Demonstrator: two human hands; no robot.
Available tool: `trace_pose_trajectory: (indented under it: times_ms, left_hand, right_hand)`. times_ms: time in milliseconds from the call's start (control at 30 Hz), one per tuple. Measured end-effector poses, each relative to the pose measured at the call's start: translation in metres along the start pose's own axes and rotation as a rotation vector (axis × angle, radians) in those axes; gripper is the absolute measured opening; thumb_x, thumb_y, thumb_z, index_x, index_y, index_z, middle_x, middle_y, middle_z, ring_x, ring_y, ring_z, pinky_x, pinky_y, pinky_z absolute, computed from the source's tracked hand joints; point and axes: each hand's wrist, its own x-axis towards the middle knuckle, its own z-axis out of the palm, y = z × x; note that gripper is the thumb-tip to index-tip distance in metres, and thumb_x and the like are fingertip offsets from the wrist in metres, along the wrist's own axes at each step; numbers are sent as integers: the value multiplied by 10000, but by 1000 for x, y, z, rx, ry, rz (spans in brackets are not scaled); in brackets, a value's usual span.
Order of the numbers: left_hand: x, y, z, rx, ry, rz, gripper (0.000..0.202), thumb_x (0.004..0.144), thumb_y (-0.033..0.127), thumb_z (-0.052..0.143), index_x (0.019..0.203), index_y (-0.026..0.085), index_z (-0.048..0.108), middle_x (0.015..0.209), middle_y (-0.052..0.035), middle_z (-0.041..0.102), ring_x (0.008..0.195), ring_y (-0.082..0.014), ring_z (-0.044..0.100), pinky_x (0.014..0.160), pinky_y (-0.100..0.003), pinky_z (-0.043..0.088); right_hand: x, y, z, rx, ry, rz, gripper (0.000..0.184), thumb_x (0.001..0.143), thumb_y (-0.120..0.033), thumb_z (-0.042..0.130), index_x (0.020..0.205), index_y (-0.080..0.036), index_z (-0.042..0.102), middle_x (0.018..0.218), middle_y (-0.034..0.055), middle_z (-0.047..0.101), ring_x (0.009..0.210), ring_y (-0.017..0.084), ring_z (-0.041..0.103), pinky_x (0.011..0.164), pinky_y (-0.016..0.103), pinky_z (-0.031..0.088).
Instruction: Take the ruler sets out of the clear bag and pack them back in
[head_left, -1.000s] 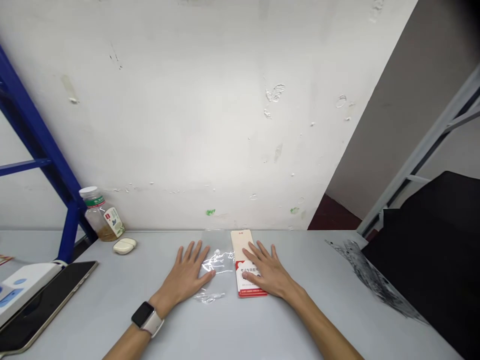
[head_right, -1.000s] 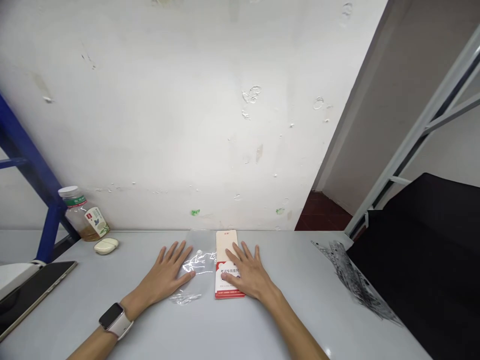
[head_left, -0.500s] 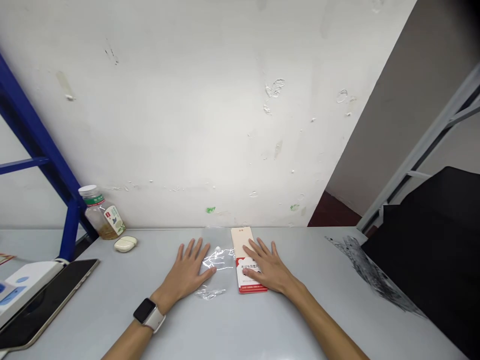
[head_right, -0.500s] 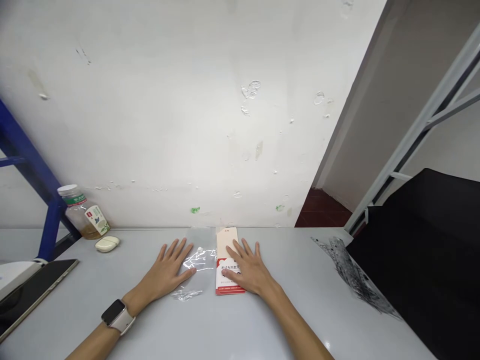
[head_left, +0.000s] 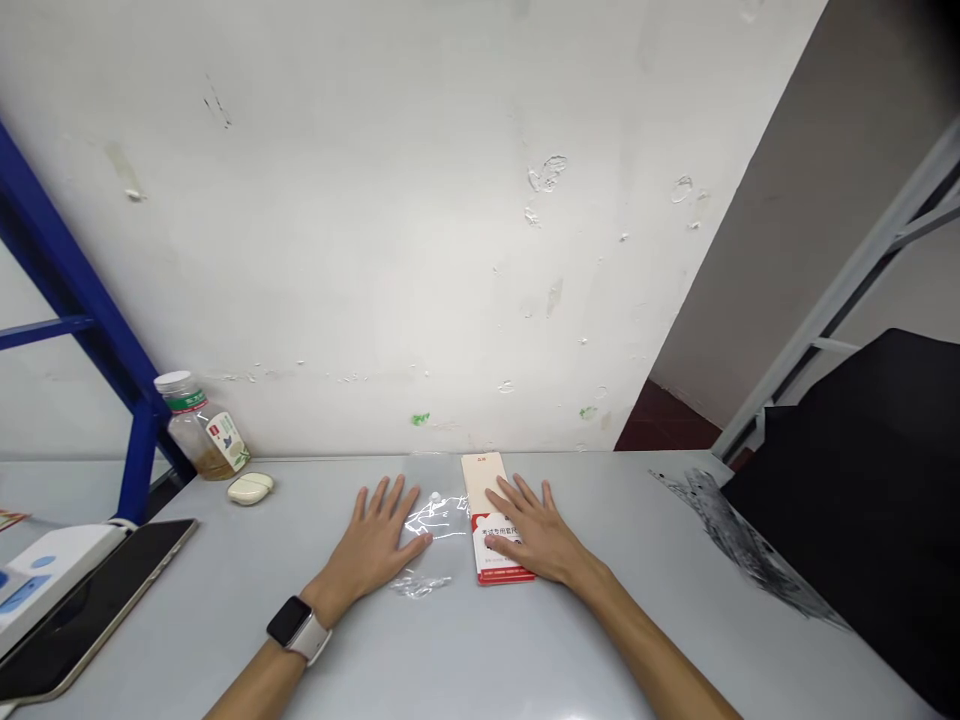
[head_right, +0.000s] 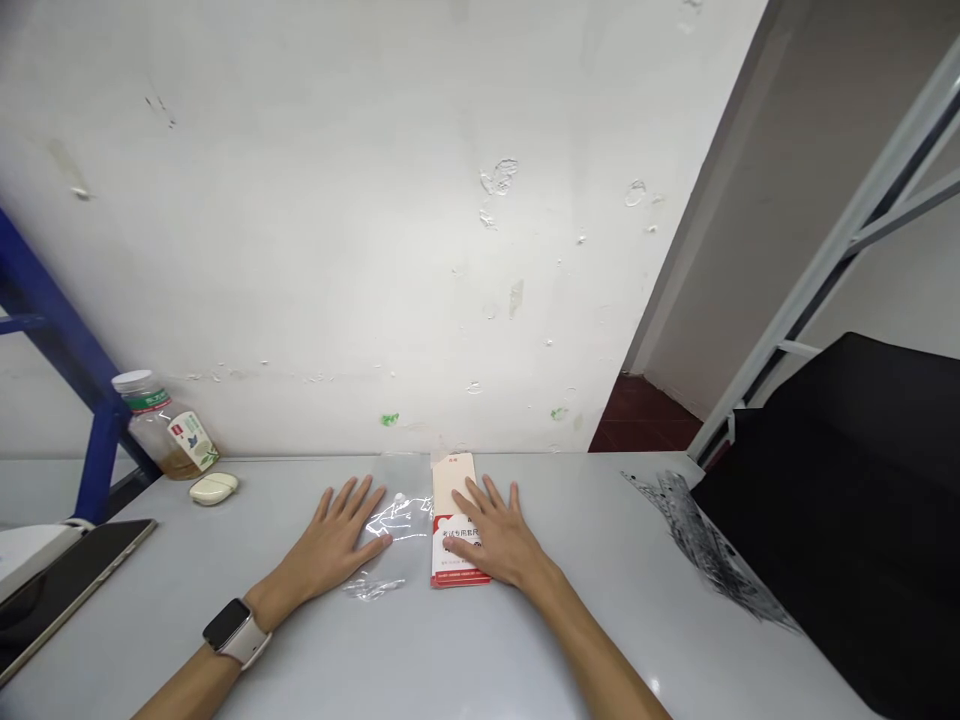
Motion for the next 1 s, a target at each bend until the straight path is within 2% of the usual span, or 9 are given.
trace_pose_trajectory:
  times_ms: [167, 333, 467, 567, 700, 767, 867, 1000]
  left_hand:
    - [0, 0, 0, 3, 12, -2, 750, 899, 703, 307, 1498, 252, 329, 1581, -93, 274, 1452, -357, 201, 1148, -574, 152]
    - [0, -4, 9, 5, 36, 14, 736, 902, 695, 315, 1499, 265, 323, 1584, -84, 273, 1454, -357, 194, 1149, -574, 137]
    - [0, -8, 12, -5, 56, 26, 715, 907, 683, 331, 1497, 279, 322, 1583, -81, 275, 1449, -357, 212, 1145, -583, 149]
    - [-1, -5, 4, -41, 91, 49, 671, 929, 640, 351, 1487, 268, 346, 1575, -84, 296, 1434, -343, 262, 1142, -584, 183]
    - [-1, 6, -14, -117, 224, 122, 487, 983, 482, 374, 1422, 283, 441, 1484, -53, 465, 1325, -264, 445, 1108, -481, 331]
    - [-2, 13, -19, -162, 261, 173, 430, 992, 419, 383, 1393, 291, 471, 1404, -45, 554, 1237, -243, 529, 1040, -435, 418]
    - [-4, 21, -20, -207, 247, 220, 389, 994, 372, 391, 1360, 294, 499, 1327, -35, 616, 1161, -237, 584, 971, -411, 470]
    - [-5, 27, -20, -218, 236, 213, 355, 996, 344, 382, 1307, 278, 539, 1246, -37, 657, 1081, -232, 611, 904, -391, 483]
  right_hand:
    - [1, 1, 1, 10, -6, 2, 779, 876, -751, 231, 1525, -323, 191, 1623, -37, 65, 1493, 262, -45, 1172, 534, -102]
    - [1, 2, -2, 79, 11, 21, 760, 894, -711, 263, 1535, -328, 120, 1623, -39, 76, 1494, 239, -32, 1182, 500, -108]
    - [-2, 5, -10, 214, 2, 39, 830, 848, -723, 390, 1531, -315, 156, 1623, -22, 107, 1495, 248, 26, 1195, 481, -84]
    - [-7, 7, -16, 267, -12, 105, 934, 758, -730, 537, 1522, -330, 181, 1626, -13, 100, 1492, 293, 27, 1194, 507, -63]
    - [-11, 7, -17, 263, -60, 93, 972, 667, -693, 661, 1477, -291, 306, 1628, 30, 99, 1488, 327, 17, 1181, 549, -74]
    - [-10, 6, -15, 258, -68, 69, 927, 644, -668, 701, 1421, -270, 388, 1622, 60, 131, 1487, 331, 28, 1174, 561, -88]
    - [-9, 4, -12, 287, -42, 55, 752, 631, -603, 748, 1260, -273, 501, 1613, 63, 177, 1486, 327, 44, 1177, 553, -76]
    - [-8, 1, -10, 320, 23, 113, 564, 609, -448, 787, 1076, -269, 525, 1582, 47, 238, 1467, 340, 147, 1174, 557, 12]
